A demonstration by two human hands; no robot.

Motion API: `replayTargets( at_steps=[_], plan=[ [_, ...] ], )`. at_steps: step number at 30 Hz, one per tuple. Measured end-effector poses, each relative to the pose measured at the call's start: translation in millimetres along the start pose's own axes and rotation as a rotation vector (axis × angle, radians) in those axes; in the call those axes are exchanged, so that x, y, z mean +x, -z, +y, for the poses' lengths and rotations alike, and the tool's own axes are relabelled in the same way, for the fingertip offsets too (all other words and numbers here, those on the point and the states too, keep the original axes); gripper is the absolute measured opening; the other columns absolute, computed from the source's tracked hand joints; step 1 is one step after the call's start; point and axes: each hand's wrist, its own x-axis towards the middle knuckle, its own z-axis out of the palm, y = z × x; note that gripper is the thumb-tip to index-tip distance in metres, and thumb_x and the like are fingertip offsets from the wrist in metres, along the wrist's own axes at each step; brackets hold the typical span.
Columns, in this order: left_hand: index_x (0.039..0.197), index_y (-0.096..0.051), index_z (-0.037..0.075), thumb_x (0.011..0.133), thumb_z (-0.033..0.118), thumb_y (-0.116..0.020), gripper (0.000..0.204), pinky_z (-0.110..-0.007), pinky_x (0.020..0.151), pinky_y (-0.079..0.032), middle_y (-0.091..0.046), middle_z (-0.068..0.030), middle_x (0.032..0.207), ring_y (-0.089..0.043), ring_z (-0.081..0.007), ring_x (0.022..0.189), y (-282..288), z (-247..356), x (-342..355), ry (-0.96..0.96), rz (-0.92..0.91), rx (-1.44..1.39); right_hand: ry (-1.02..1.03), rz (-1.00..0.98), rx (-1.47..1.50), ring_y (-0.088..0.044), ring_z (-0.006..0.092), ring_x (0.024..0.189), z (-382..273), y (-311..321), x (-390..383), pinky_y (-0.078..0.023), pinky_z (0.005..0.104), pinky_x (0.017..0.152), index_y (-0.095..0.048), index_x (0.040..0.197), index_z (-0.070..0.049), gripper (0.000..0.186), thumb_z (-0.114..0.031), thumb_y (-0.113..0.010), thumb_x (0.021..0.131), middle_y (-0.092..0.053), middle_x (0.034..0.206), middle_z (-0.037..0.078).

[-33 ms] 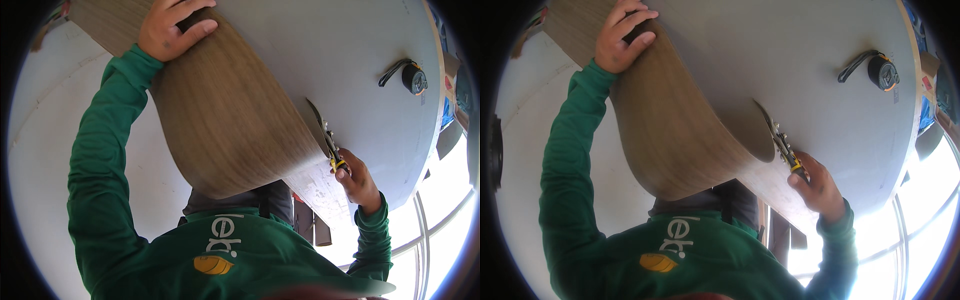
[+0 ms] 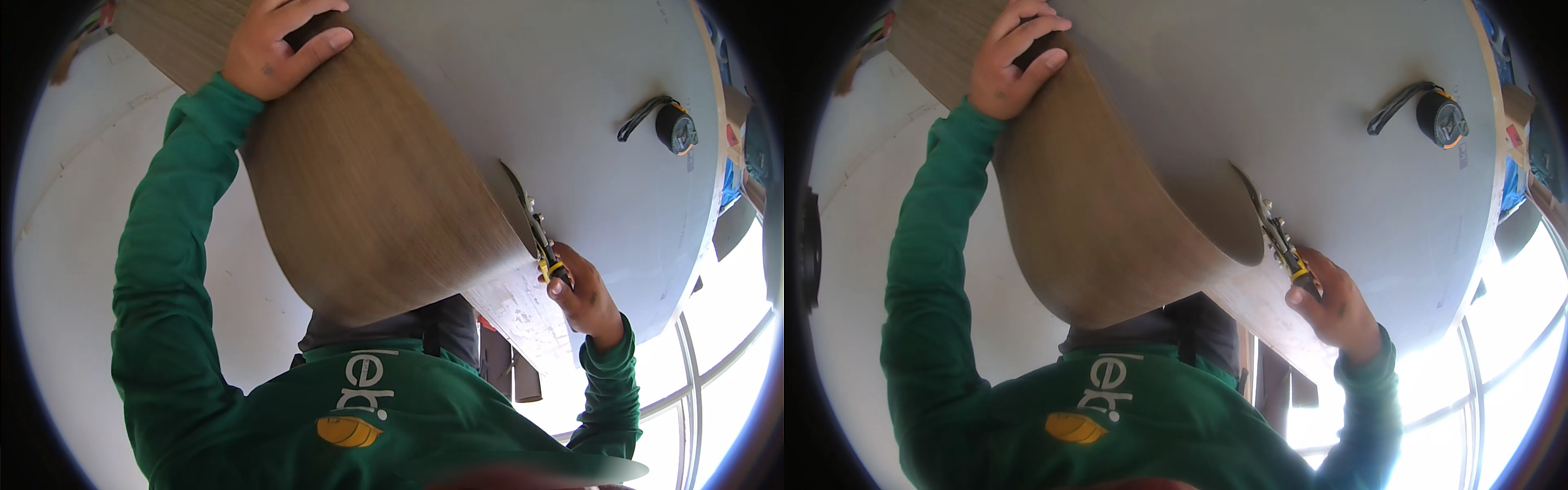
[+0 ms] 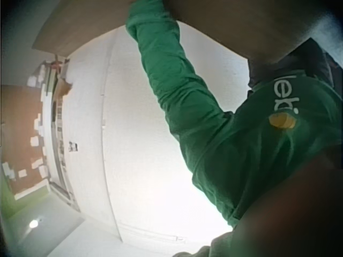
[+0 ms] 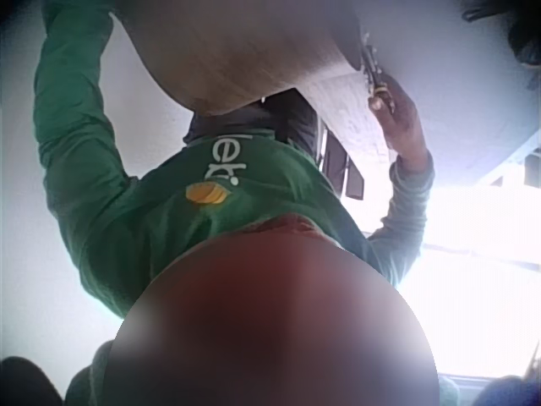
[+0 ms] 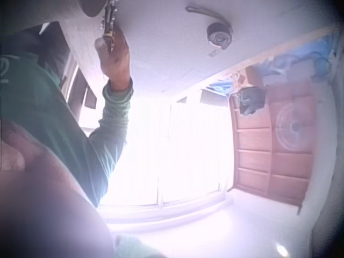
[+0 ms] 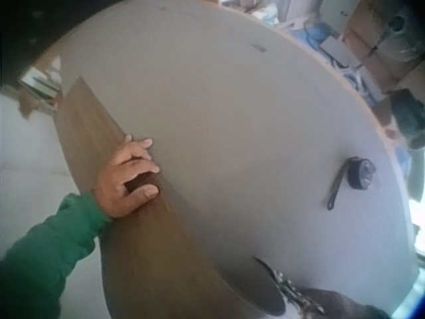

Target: The person uses tin snips to cut a curved edge along a roll of wood-grain laminate. They hold the roll with one hand and cut with the other, periodically repositioning the roll to continue the cut.

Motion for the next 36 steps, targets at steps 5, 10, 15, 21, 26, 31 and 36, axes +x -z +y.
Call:
replayTargets(
  at_steps=[5,10,15,21,26,31,36],
  plan=[
    [0.109,-0.072,0.005,0.096,0.030,-0.069,0.028,-0.055,0.109,-0.042,-0.066,-0.0138,0.104,-0.063,-0.0365,0.114,27.4,5.6,6.0,0.123,0.015,-0.199,-0.030,-0.018,-0.004,-0.060,0.0226,0.098,-5.4,1.3,-2.0,-0.048,0.0396,0.091,-0.057,0.129,0.009,0.072,-0.055,-0.067,0.099,-0.067,0.102,0.017],
    [0.083,-0.050,0.000,0.096,0.011,-0.059,0.019,-0.038,0.084,-0.043,-0.053,-0.0109,0.084,-0.051,-0.0258,0.088,75.4,36.1,2.4,0.101,-0.021,-0.352,-0.003,0.009,0.113,-0.059,0.0204,0.098,-0.9,-5.3,-1.7,-0.047,0.0387,0.090,-0.057,0.130,0.008,0.071,-0.053,-0.069,0.098,-0.066,0.105,0.014],
    [0.079,-0.049,0.000,0.094,0.013,-0.057,0.021,-0.035,0.076,-0.038,-0.046,-0.0064,0.077,-0.045,-0.0223,0.080,79.0,40.9,8.1,0.131,-0.133,-0.193,-0.038,0.005,0.100,-0.059,0.0194,0.094,2.3,-5.5,-2.5,-0.048,0.0365,0.086,-0.060,0.123,0.007,0.076,-0.064,-0.065,0.097,-0.062,0.097,0.011],
    [0.115,-0.072,0.002,0.095,0.025,-0.060,0.032,-0.042,0.085,-0.043,-0.061,-0.0115,0.083,-0.057,-0.0297,0.086,58.0,32.2,-6.2,0.351,-0.234,-0.018,-0.017,-0.004,0.021,-0.062,0.0207,0.091,-0.3,-5.4,-2.4,-0.049,0.0362,0.081,-0.061,0.114,0.005,0.085,-0.077,-0.058,0.094,-0.061,0.094,0.011],
    [0.133,-0.071,0.001,0.093,0.025,-0.059,0.047,-0.043,0.073,-0.038,-0.064,-0.0170,0.079,-0.052,-0.0323,0.074,53.5,28.8,-20.9,0.269,-0.143,0.052,-0.013,-0.039,-0.005,-0.063,0.0216,0.090,1.3,-4.4,-3.2,-0.050,0.0361,0.079,-0.061,0.111,0.006,0.088,-0.081,-0.055,0.093,-0.062,0.094,0.012],
    [0.136,-0.070,0.002,0.093,0.026,-0.058,0.050,-0.042,0.073,-0.039,-0.059,-0.0165,0.076,-0.048,-0.0315,0.073,39.3,14.4,-21.3,0.277,-0.152,-0.009,0.022,-0.008,0.016,-0.055,0.0179,0.082,10.1,-1.0,1.8,-0.047,0.0346,0.074,-0.062,0.118,0.007,0.074,-0.064,-0.061,0.098,-0.058,0.086,0.008],
    [0.134,-0.072,0.004,0.093,0.026,-0.058,0.048,-0.042,0.069,-0.037,-0.052,-0.0146,0.071,-0.044,-0.0284,0.068,39.4,11.1,-28.3,0.287,-0.137,-0.002,0.020,-0.024,0.000,-0.049,0.0144,0.078,13.4,2.1,-0.2,-0.044,0.0326,0.070,-0.062,0.120,0.008,0.067,-0.055,-0.066,0.100,-0.055,0.083,0.005]
  ],
)
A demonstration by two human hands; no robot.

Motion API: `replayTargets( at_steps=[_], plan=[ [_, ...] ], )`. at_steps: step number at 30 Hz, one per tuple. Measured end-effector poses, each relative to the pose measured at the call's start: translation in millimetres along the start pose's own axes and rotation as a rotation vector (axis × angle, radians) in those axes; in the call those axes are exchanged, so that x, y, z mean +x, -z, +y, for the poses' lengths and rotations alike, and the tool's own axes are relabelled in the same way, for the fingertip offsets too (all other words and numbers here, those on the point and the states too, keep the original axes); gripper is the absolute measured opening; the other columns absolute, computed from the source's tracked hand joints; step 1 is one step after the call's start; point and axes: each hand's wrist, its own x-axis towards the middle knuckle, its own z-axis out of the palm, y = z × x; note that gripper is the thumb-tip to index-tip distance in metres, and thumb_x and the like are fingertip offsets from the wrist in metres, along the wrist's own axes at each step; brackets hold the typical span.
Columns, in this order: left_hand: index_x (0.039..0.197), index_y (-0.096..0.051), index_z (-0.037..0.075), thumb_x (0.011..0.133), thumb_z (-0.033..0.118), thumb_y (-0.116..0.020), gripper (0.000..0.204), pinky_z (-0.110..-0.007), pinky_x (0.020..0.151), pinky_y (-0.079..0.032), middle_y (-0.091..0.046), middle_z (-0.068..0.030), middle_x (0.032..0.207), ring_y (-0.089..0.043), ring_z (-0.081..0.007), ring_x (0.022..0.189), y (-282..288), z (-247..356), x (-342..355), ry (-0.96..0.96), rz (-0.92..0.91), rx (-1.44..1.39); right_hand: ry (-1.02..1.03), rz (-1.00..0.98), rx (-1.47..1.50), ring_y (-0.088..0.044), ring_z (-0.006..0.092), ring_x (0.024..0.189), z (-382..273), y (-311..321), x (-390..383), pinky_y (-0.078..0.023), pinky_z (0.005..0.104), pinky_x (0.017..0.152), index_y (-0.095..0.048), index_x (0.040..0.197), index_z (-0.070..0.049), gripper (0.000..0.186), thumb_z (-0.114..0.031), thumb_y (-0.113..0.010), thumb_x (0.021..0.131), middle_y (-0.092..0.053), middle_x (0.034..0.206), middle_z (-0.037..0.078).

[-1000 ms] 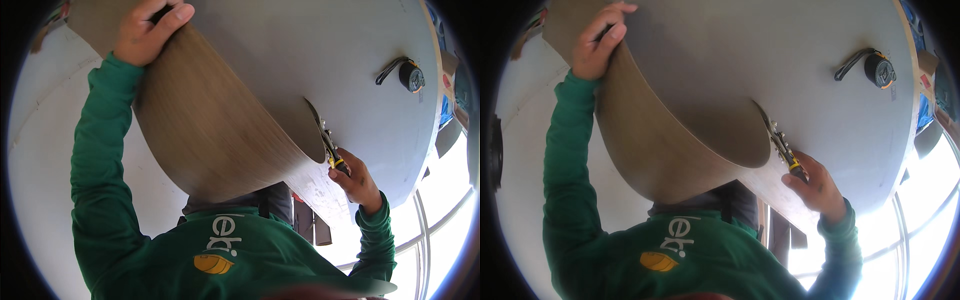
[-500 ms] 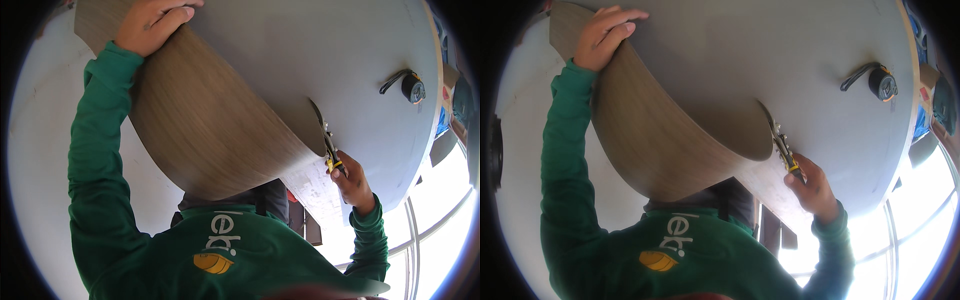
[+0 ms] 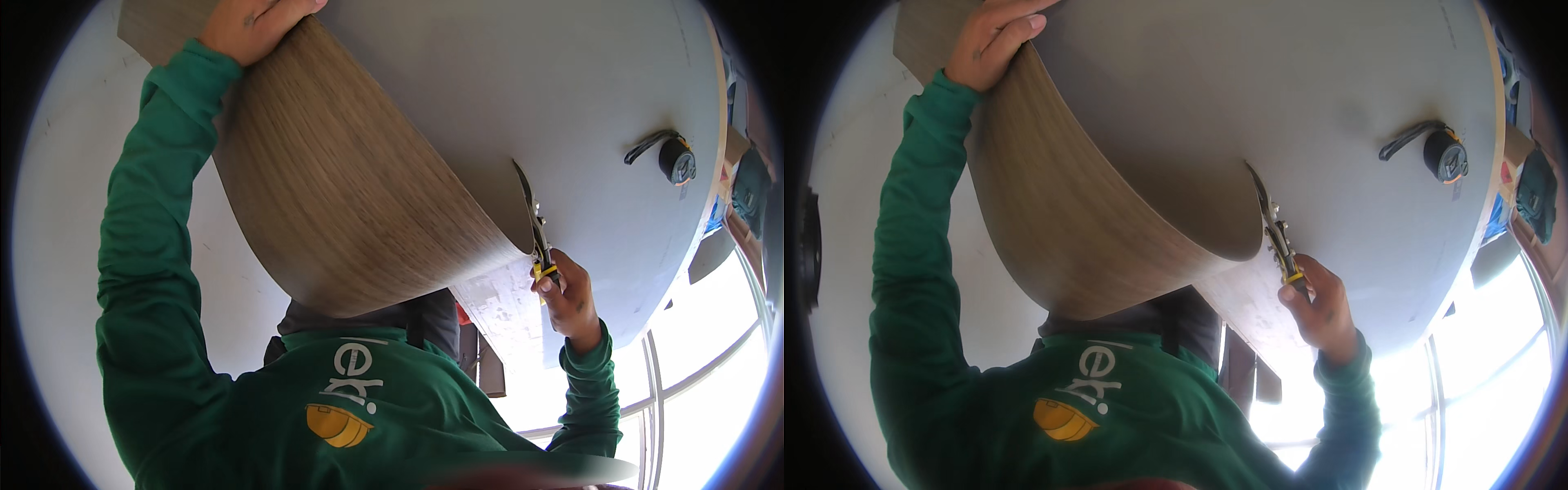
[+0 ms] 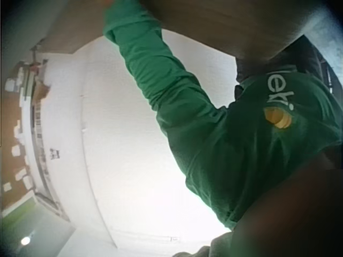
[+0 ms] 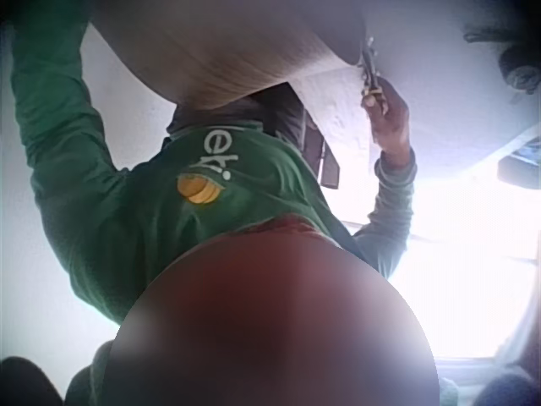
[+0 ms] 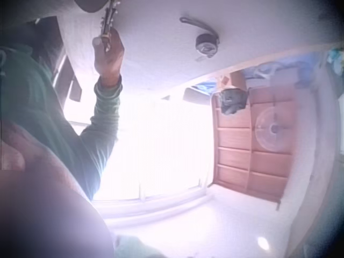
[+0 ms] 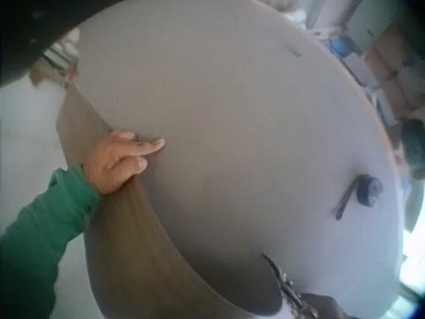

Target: The person uses tin snips to cut a curved edge along a roll of wood-grain laminate. They hold the roll with one hand and cut with the other, periodically repositioning the roll to continue the cut.

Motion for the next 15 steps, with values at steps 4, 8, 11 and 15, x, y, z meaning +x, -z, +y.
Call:
replayTargets(
  at_steps=[4,8,11,15],
  plan=[
    [0.132,-0.073,0.003,0.093,0.025,-0.058,0.047,-0.041,0.066,-0.037,-0.050,-0.0138,0.070,-0.043,-0.0260,0.065,-0.6,1.4,-1.3,-0.012,0.039,-0.050,-0.009,0.035,-0.016,-0.059,0.0184,0.084,-5.3,-1.4,2.2,-0.049,0.0344,0.074,-0.061,0.116,0.007,0.080,-0.070,-0.061,0.095,-0.061,0.093,0.010],
    [0.133,-0.073,0.003,0.092,0.024,-0.058,0.048,-0.040,0.067,-0.038,-0.053,-0.0138,0.070,-0.045,-0.0258,0.066,3.3,4.4,-6.3,0.018,0.017,-0.035,-0.040,-0.004,-0.040,-0.065,0.0215,0.089,-10.7,0.5,5.4,-0.051,0.0364,0.077,-0.060,0.118,0.007,0.085,-0.075,-0.059,0.095,-0.064,0.100,0.013],
    [0.133,-0.073,0.003,0.092,0.025,-0.058,0.048,-0.040,0.066,-0.038,-0.054,-0.0140,0.071,-0.046,-0.0258,0.066,5.5,7.8,-11.7,0.002,0.030,-0.025,0.004,-0.019,-0.047,-0.065,0.0216,0.089,-8.9,0.1,4.0,-0.051,0.0361,0.077,-0.060,0.118,0.006,0.082,-0.073,-0.058,0.096,-0.064,0.101,0.013],
    [0.133,-0.073,0.003,0.091,0.025,-0.059,0.049,-0.040,0.066,-0.039,-0.055,-0.0140,0.071,-0.046,-0.0258,0.066,1.3,11.4,-11.1,0.033,0.028,-0.034,0.058,0.012,0.027,-0.044,0.0121,0.073,0.4,-6.2,2.5,-0.039,0.0300,0.068,-0.060,0.116,0.005,0.062,-0.055,-0.065,0.101,-0.050,0.079,0.001]
  ],
)
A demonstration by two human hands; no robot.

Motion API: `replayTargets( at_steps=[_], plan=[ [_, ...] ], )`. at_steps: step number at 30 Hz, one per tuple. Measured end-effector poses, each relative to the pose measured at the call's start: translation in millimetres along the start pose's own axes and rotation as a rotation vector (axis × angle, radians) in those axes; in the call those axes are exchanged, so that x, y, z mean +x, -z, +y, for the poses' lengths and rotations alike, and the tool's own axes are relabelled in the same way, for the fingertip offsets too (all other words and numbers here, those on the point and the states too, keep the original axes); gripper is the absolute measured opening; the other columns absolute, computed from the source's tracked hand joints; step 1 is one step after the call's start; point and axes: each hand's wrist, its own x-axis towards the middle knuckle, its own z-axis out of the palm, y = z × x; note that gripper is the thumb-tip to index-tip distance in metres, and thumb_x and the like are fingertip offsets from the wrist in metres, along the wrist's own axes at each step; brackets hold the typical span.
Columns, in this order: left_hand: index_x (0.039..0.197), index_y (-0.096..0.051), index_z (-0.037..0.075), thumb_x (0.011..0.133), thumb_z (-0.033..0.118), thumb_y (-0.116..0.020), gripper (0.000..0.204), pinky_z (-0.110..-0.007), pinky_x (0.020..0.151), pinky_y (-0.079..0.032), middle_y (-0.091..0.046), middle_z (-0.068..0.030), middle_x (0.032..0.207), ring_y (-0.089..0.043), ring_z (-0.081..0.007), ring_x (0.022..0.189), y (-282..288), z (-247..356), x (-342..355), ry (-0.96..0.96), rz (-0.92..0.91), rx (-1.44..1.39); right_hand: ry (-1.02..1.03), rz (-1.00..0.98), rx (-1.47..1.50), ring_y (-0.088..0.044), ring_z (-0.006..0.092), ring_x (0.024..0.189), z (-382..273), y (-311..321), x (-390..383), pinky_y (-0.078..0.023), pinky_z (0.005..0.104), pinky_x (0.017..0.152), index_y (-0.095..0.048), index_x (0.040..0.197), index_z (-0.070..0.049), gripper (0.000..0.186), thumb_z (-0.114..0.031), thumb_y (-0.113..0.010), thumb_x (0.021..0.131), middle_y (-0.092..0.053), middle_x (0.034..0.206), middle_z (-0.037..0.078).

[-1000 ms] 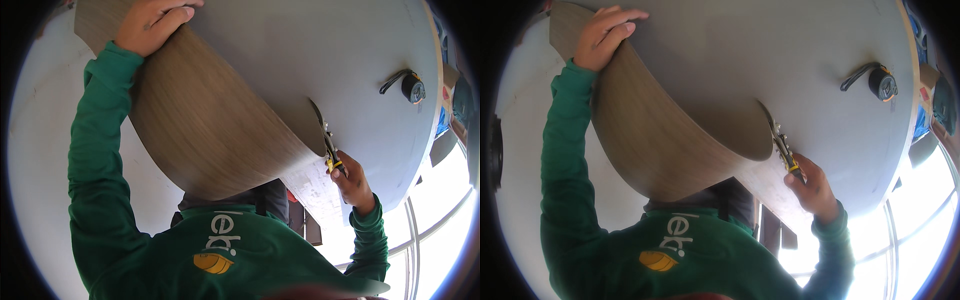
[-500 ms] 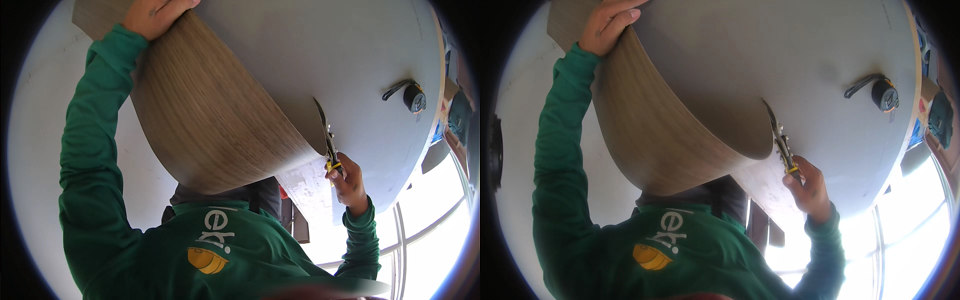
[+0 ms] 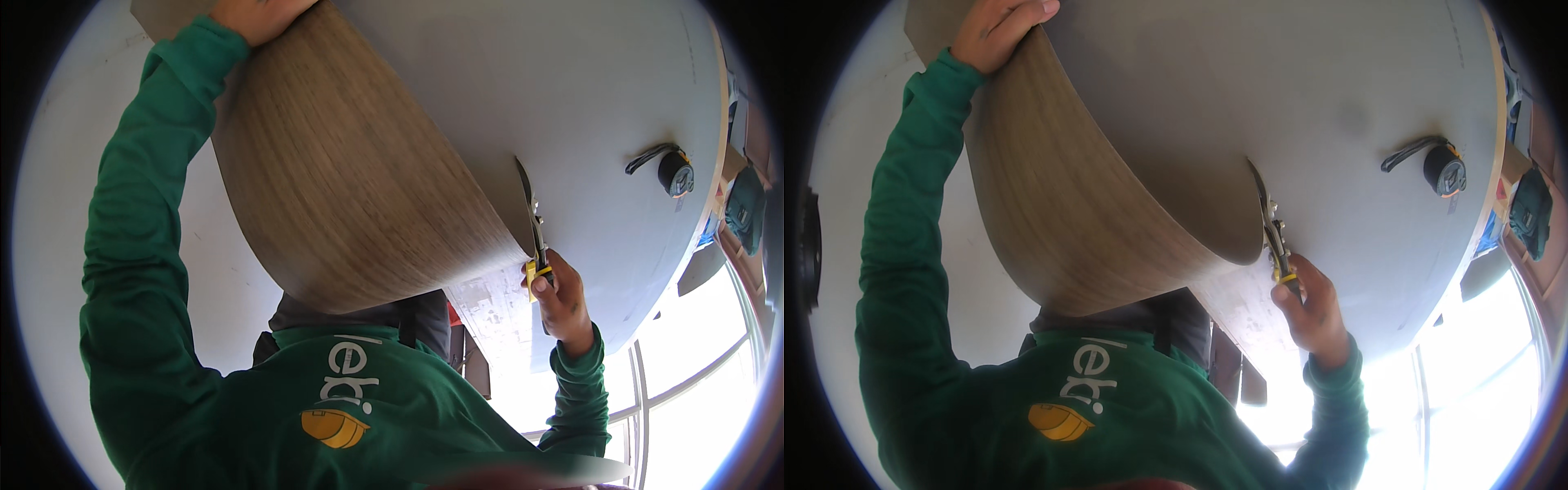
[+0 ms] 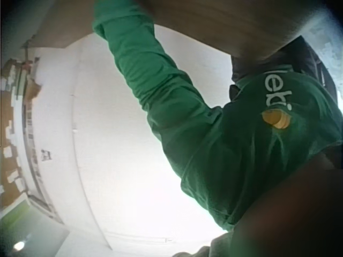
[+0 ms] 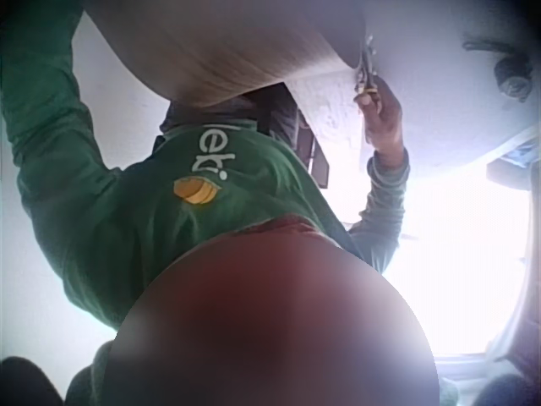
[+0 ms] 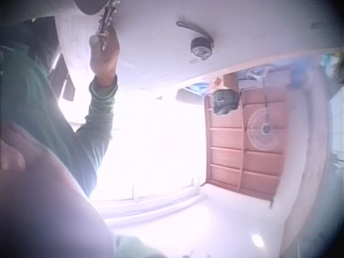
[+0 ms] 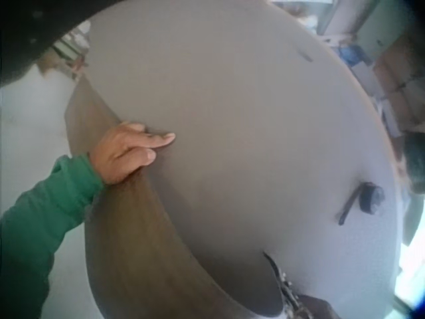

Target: The person uses tin snips to cut a curved edge along a roll of wood-grain laminate. They hold the roll with one hand and cut with the other, periodically repositioning the roll to continue the cut.

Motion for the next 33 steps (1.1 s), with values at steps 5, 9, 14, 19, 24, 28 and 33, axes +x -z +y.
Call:
replayTargets(
  at_steps=[5,9,14,19,24,28,33],
  plan=[
    [0.133,-0.072,0.002,0.089,0.024,-0.059,0.050,-0.040,0.066,-0.040,-0.059,-0.0129,0.070,-0.046,-0.0250,0.065,0.4,-0.2,-2.1,0.016,-0.011,-0.054,0.040,0.003,-0.051,-0.043,0.0107,0.070,3.5,1.6,0.3,-0.035,0.0293,0.064,-0.061,0.109,0.004,0.057,-0.052,-0.065,0.101,-0.050,0.077,0.000],
    [0.134,-0.071,0.001,0.089,0.024,-0.060,0.052,-0.039,0.066,-0.041,-0.064,-0.0109,0.071,-0.046,-0.0232,0.066,-1.5,-0.5,-5.6,0.005,-0.005,-0.084,0.031,0.002,0.012,-0.044,0.0110,0.072,-1.3,-0.7,2.1,-0.037,0.0291,0.067,-0.061,0.109,0.003,0.054,-0.050,-0.065,0.102,-0.051,0.079,0.001],
    [0.135,-0.071,0.001,0.088,0.024,-0.059,0.052,-0.038,0.066,-0.042,-0.066,-0.0091,0.071,-0.045,-0.0221,0.066,-0.3,6.4,-12.7,-0.005,0.009,-0.101,0.051,0.003,0.042,-0.047,0.0118,0.076,-5.3,-7.2,0.8,-0.040,0.0292,0.071,-0.061,0.112,0.003,0.053,-0.049,-0.065,0.102,-0.054,0.082,0.002],
    [0.135,-0.070,0.001,0.089,0.025,-0.059,0.053,-0.038,0.065,-0.041,-0.065,-0.0105,0.072,-0.045,-0.0225,0.066,-2.4,5.3,-11.5,-0.013,0.010,-0.108,0.031,-0.006,0.014,-0.049,0.0125,0.075,-1.5,-3.3,2.9,-0.042,0.0297,0.071,-0.062,0.113,0.004,0.051,-0.046,-0.065,0.102,-0.056,0.081,0.003],
    [0.134,-0.070,-0.001,0.089,0.026,-0.059,0.054,-0.038,0.065,-0.040,-0.063,-0.0131,0.071,-0.044,-0.0227,0.065,-3.0,0.6,-14.0,0.018,-0.015,-0.075,0.037,0.002,-0.036,-0.049,0.0125,0.074,1.6,-1.9,4.3,-0.042,0.0298,0.070,-0.062,0.112,0.005,0.053,-0.047,-0.063,0.102,-0.056,0.081,0.003],
    [0.134,-0.070,-0.001,0.089,0.027,-0.059,0.054,-0.039,0.066,-0.040,-0.063,-0.0138,0.071,-0.044,-0.0229,0.066,-2.8,2.6,-19.9,0.006,-0.004,-0.069,0.055,-0.016,-0.054,-0.050,0.0125,0.075,-1.1,0.9,5.9,-0.042,0.0297,0.070,-0.062,0.114,0.005,0.055,-0.049,-0.063,0.102,-0.057,0.082,0.004],
    [0.134,-0.070,-0.001,0.090,0.028,-0.058,0.054,-0.039,0.068,-0.041,-0.064,-0.0137,0.073,-0.045,-0.0231,0.066,-6.6,7.7,-28.3,-0.012,0.026,-0.071,0.034,-0.044,-0.087,-0.057,0.0167,0.080,-10.3,0.8,5.9,-0.047,0.0335,0.076,-0.061,0.120,0.005,0.063,-0.056,-0.060,0.102,-0.062,0.086,0.008]
  ],
)
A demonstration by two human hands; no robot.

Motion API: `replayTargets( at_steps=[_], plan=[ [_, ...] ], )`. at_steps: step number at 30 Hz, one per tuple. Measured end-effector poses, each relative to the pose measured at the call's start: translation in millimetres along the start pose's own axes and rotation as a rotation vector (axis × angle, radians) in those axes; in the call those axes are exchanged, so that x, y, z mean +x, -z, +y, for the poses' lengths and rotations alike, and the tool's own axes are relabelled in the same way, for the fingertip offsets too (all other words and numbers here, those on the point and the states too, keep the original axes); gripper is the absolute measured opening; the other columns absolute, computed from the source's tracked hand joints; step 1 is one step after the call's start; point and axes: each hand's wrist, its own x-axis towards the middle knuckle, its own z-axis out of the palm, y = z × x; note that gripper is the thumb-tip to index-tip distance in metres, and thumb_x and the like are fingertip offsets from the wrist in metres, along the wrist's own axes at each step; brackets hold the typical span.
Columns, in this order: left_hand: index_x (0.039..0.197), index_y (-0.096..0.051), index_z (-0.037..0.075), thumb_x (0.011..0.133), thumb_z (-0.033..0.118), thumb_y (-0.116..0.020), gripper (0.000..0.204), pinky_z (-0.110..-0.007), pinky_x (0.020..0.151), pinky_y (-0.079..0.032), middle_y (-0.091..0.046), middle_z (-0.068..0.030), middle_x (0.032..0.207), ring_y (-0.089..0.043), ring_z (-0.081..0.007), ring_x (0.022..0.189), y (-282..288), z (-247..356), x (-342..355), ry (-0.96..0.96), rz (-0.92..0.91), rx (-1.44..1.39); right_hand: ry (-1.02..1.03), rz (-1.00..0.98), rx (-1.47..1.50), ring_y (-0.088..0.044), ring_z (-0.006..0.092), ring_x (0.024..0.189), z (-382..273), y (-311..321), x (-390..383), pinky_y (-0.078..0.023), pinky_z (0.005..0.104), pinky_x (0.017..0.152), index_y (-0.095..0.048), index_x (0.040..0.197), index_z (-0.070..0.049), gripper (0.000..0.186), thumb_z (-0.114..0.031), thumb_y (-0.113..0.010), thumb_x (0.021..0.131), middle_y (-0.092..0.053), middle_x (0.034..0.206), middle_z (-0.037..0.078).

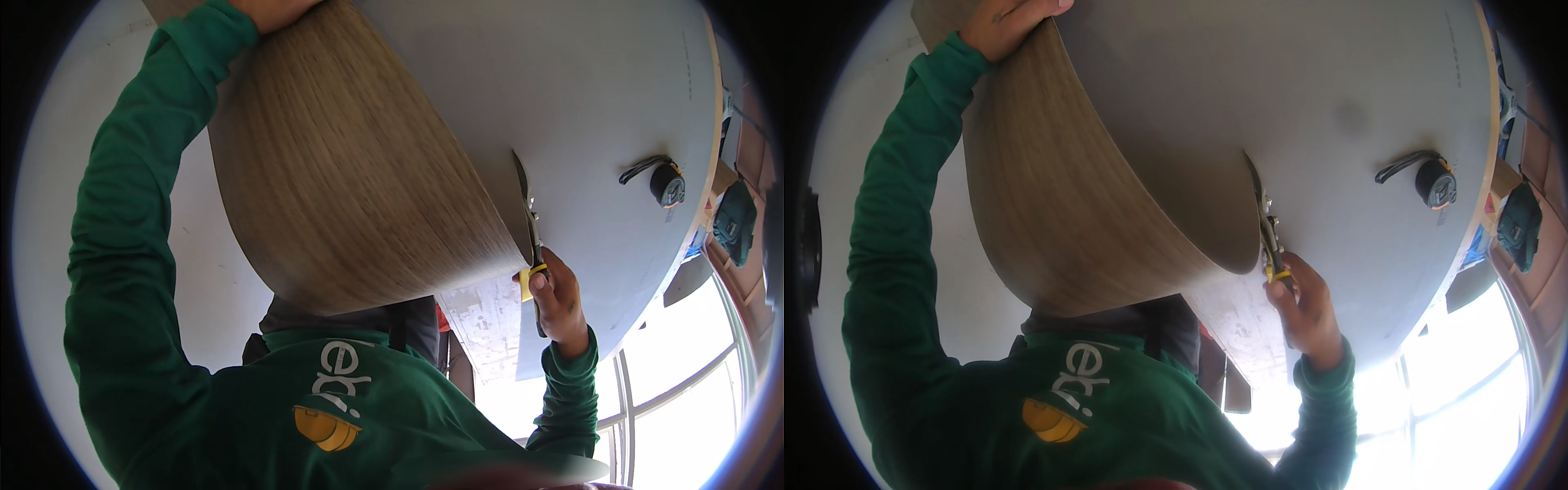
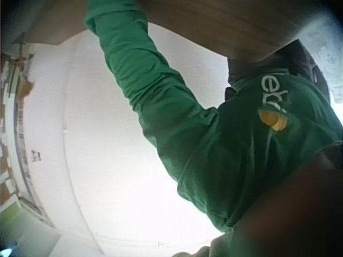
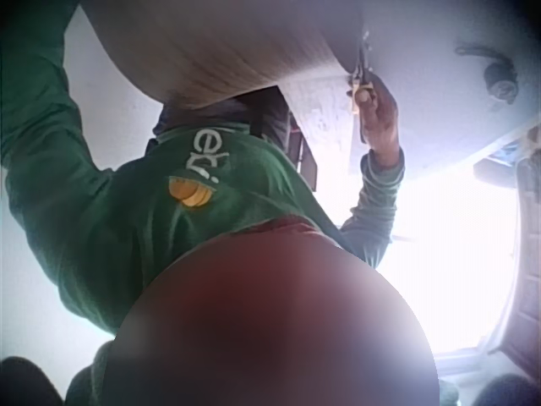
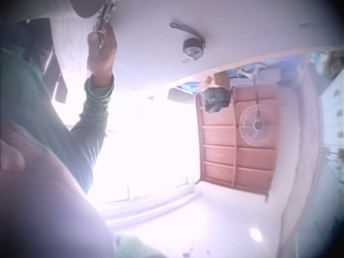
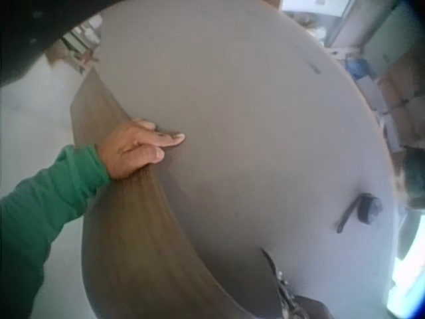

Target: The person uses tin snips to cut a curved edge along a roll of wood-grain laminate. They hold the roll with one hand and cut with the other, periodically repositioning the roll to continue the cut.

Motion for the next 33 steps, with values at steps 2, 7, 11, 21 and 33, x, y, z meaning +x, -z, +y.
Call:
replayTargets(
  at_steps=[2,7,11,21,33],
  plan=[
    [0.134,-0.070,-0.001,0.090,0.028,-0.058,0.054,-0.039,0.068,-0.041,-0.065,-0.0134,0.073,-0.045,-0.0231,0.066,-0.3,-0.5,-2.5,0.013,-0.007,0.016,-0.015,0.017,-0.001,-0.060,0.0195,0.084,-4.6,-4.0,0.0,-0.049,0.0362,0.080,-0.060,0.124,0.006,0.068,-0.059,-0.058,0.101,-0.064,0.089,0.010],
    [0.135,-0.070,0.000,0.090,0.030,-0.058,0.055,-0.039,0.067,-0.039,-0.064,-0.0132,0.073,-0.044,-0.0227,0.066,-1.6,-5.6,0.1,-0.004,0.001,-0.045,-0.026,0.066,0.037,-0.063,0.0228,0.089,-12.3,-10.3,3.5,-0.050,0.0388,0.083,-0.056,0.132,0.007,0.077,-0.063,-0.055,0.101,-0.066,0.098,0.014],
    [0.136,-0.070,0.001,0.090,0.030,-0.058,0.056,-0.039,0.066,-0.039,-0.063,-0.0132,0.073,-0.043,-0.0223,0.067,-1.6,-6.0,4.1,0.044,-0.033,-0.009,-0.088,0.000,0.040,-0.060,0.0210,0.088,-14.9,-2.2,4.7,-0.049,0.0373,0.083,-0.057,0.129,0.006,0.074,-0.062,-0.060,0.100,-0.065,0.095,0.012],
    [0.135,-0.070,0.001,0.090,0.032,-0.058,0.056,-0.039,0.069,-0.039,-0.064,-0.0138,0.075,-0.043,-0.0228,0.067,-6.6,-1.1,-15.6,0.025,0.014,0.004,-0.091,0.000,0.014,-0.053,0.0136,0.080,-3.4,-1.1,-0.6,-0.044,0.0327,0.077,-0.064,0.111,0.004,0.058,-0.051,-0.073,0.096,-0.061,0.085,0.004],
    [0.136,-0.069,0.000,0.092,0.032,-0.057,0.056,-0.039,0.073,-0.040,-0.064,-0.0158,0.075,-0.045,-0.0245,0.067,-1.4,3.9,-9.5,0.067,-0.030,-0.015,-0.040,0.012,0.016,-0.053,0.0139,0.083,-20.4,-1.2,11.8,-0.044,0.0330,0.079,-0.064,0.114,0.004,0.058,-0.052,-0.068,0.098,-0.061,0.086,0.005]
  ],
)
